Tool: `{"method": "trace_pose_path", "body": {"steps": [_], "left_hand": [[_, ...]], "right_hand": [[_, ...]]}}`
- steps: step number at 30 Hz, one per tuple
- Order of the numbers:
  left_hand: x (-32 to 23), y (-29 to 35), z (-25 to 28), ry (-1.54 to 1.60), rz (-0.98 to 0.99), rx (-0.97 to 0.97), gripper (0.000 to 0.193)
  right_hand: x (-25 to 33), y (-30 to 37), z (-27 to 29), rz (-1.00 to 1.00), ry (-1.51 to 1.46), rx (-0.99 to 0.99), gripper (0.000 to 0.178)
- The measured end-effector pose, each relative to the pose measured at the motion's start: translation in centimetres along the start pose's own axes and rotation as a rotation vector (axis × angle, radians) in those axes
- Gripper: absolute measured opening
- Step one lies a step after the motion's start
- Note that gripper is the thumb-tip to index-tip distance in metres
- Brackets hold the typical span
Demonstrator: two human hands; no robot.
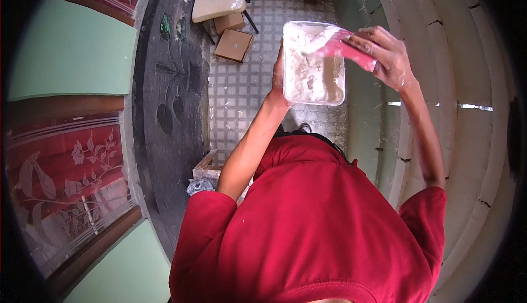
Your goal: Applying white putty or plaster to gaps in a concrete block ceiling/wall using a scraper.
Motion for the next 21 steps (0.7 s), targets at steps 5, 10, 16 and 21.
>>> {"method": "trace_pose_path", "body": {"steps": [5,10,16,21], "left_hand": [[-1.2,0.5,0.0,-0.109,-0.156,0.086,0.057],[-1.1,0.7,0.5,-0.190,-0.159,0.047,0.053],[-0.9,1.3,0.7,-0.240,-0.190,0.005,0.055],[-0.8,1.8,-0.2,-0.313,-0.228,-0.002,0.058]], "right_hand": [[0.6,2.3,-1.5,0.062,0.102,-0.020,0.049],[-0.4,3.6,-2.0,0.048,0.099,0.017,0.050],[-0.6,4.8,-2.0,0.021,0.101,0.022,0.050],[0.2,5.1,-1.9,-0.015,0.126,0.035,0.052]]}}
Point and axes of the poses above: each hand's wrist, its own y-axis away from the middle knuckle, its own z-axis out of the back of the hand, x = y × z, the point moved 9 cm from there along -y, towards the middle knuckle, and after that the axes turned 12 degrees about -z, right-handed, at the moved point
